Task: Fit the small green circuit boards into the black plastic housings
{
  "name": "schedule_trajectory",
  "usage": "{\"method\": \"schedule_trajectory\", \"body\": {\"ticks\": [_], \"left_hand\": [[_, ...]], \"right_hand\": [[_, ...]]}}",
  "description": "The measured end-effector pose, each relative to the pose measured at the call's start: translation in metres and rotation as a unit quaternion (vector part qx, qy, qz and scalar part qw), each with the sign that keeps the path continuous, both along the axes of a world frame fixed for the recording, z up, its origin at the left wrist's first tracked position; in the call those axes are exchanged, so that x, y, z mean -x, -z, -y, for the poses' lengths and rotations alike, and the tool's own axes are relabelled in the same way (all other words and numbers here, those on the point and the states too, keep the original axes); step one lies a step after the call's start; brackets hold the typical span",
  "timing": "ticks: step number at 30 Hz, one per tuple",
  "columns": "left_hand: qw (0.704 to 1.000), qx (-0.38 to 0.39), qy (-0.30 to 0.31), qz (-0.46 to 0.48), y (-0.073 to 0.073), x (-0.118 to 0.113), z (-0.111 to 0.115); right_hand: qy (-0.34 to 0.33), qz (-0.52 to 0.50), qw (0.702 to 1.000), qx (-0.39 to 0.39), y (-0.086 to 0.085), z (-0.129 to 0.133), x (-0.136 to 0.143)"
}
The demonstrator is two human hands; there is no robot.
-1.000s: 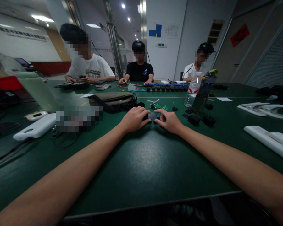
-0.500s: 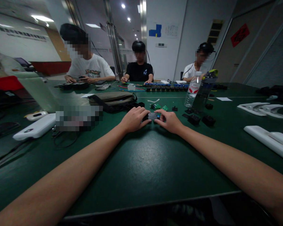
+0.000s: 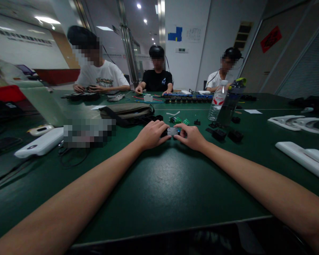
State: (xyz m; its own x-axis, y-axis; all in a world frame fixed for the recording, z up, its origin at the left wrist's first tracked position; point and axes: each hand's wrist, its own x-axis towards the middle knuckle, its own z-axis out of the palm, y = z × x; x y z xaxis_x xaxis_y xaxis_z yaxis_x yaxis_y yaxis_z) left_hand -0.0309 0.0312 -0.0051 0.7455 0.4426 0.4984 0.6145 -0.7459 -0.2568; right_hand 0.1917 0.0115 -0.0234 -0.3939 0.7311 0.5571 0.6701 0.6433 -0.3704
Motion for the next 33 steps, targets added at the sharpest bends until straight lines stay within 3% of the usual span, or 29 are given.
{"method": "schedule_trajectory", "body": {"ticks": [33], "left_hand": [[0.999, -0.036, 0.007, -0.009, 0.0014, -0.0001, -0.0017]], "right_hand": [[-0.020, 0.009, 1.000, -0.004, 0.0003, 0.0001, -0.0005]]}}
